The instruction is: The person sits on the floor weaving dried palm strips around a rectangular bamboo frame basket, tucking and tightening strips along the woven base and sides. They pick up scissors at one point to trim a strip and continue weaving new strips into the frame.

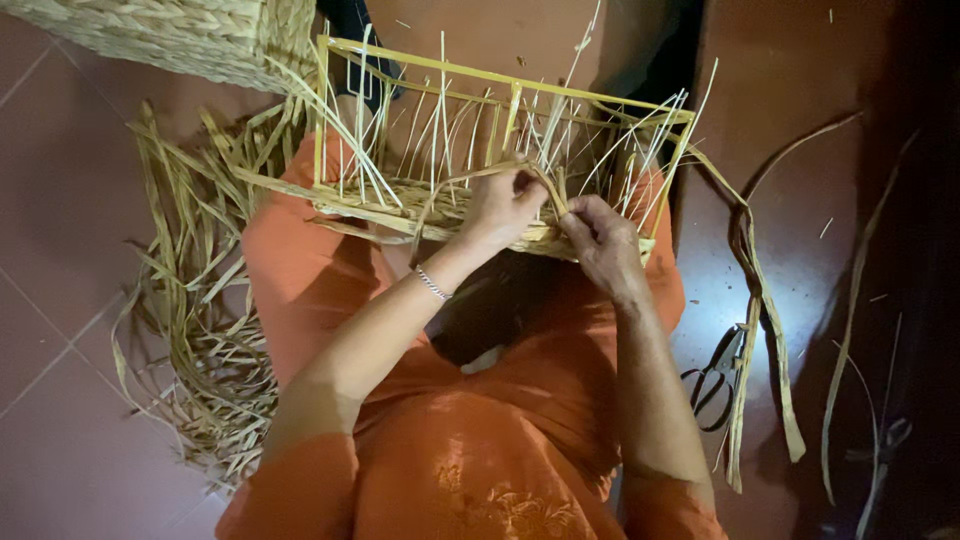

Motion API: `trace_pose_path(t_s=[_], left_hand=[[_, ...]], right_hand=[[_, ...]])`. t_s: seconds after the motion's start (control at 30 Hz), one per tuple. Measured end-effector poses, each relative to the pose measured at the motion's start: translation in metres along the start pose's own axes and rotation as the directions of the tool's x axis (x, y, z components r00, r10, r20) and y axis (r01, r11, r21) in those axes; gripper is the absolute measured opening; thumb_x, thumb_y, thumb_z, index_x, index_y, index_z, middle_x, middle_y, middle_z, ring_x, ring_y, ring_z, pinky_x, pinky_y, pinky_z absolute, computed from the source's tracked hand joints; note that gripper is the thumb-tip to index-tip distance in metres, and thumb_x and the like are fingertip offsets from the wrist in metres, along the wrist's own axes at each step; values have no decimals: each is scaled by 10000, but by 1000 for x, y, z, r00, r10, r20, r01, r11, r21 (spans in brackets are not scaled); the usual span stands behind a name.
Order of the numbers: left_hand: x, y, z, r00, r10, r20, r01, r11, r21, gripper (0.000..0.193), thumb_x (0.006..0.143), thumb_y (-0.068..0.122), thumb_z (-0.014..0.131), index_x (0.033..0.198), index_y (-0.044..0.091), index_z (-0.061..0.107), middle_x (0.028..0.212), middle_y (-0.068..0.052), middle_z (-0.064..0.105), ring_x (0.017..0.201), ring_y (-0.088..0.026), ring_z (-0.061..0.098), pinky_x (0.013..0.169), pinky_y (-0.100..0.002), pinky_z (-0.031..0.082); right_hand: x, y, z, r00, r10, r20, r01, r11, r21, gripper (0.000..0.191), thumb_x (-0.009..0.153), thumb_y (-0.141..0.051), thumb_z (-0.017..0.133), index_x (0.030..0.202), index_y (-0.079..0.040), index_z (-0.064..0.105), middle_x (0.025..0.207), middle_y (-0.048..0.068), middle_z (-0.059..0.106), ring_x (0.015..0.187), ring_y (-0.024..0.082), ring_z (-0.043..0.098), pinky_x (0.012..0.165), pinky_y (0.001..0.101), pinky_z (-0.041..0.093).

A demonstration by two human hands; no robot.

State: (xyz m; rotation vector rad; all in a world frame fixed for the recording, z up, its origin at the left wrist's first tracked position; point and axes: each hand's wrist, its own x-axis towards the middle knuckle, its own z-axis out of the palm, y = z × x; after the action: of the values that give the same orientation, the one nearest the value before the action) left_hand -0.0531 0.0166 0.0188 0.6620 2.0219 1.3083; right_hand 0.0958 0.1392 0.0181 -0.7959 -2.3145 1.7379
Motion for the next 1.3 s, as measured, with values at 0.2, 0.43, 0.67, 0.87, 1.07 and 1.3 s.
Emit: trace_pose_path(t_s=[0.2, 0.43, 0.67, 0.87, 1.07, 1.3], left_hand=[[-11, -5, -6, 989, -147, 0, 124, 840, -528, 249, 1027, 166, 532, 987, -64, 618, 758, -193, 683, 598, -220, 699, 519, -302, 610], [-37, 4, -29, 953, -238, 186, 297, 620, -727, 263, 1023, 169, 397, 961, -50, 527, 915, -336, 723, 876, -408, 781, 796, -468, 664], [-56, -2, -34, 972, 93, 215, 125, 572, -811, 371, 1094, 221, 392, 1225, -82, 560, 1343, -322, 661, 1285, -430, 636, 1172, -541, 489], [-45, 3, -42, 824, 565, 38, -515, 720, 465, 510, 980, 137, 632, 1444, -64, 567, 1637, -157, 420, 1559, -316, 324, 1303, -518, 269], [-45, 0, -46, 886, 393, 247, -424, 469, 774, 57, 882, 127, 682, 922, 116, 721, 1410, -172, 546, 1349, -330, 424, 1150, -523, 290], [-60, 2, -46, 787, 475, 395, -526, 180, 831, 139, 891, 74, 652, 1024, 34, 644, 1072, -136, 635, 1154, -280, 555, 1074, -467, 389]], right_hand=[[-1, -13, 6, 998, 24, -64, -27, 999, -42, 105, 982, -103, 692, 1077, -59, 697, 829, -13, 713, 741, 46, 637, 672, 240, 540], [4, -21, 17, 980, -78, -182, 50, 987, -155, 132, 889, -63, 782, 1016, -52, 746, 876, 20, 700, 733, 96, 645, 669, 270, 540], [0, -26, 19, 985, -127, -115, 117, 989, -87, 131, 836, 16, 742, 909, -93, 754, 859, 22, 645, 738, 115, 657, 633, 260, 566], [-2, -31, 14, 979, -199, -39, 185, 957, -223, 160, 821, 21, 775, 939, -87, 783, 776, 26, 579, 723, 142, 581, 649, 273, 471], [-2, -34, 6, 975, -216, 46, 220, 945, -241, 119, 844, -59, 774, 962, -52, 766, 773, 64, 562, 729, 198, 575, 659, 315, 462], [-1, -28, 25, 945, -277, -172, 190, 897, -398, 179, 930, -218, 807, 925, -54, 736, 855, 83, 697, 779, 203, 639, 691, 341, 505]])
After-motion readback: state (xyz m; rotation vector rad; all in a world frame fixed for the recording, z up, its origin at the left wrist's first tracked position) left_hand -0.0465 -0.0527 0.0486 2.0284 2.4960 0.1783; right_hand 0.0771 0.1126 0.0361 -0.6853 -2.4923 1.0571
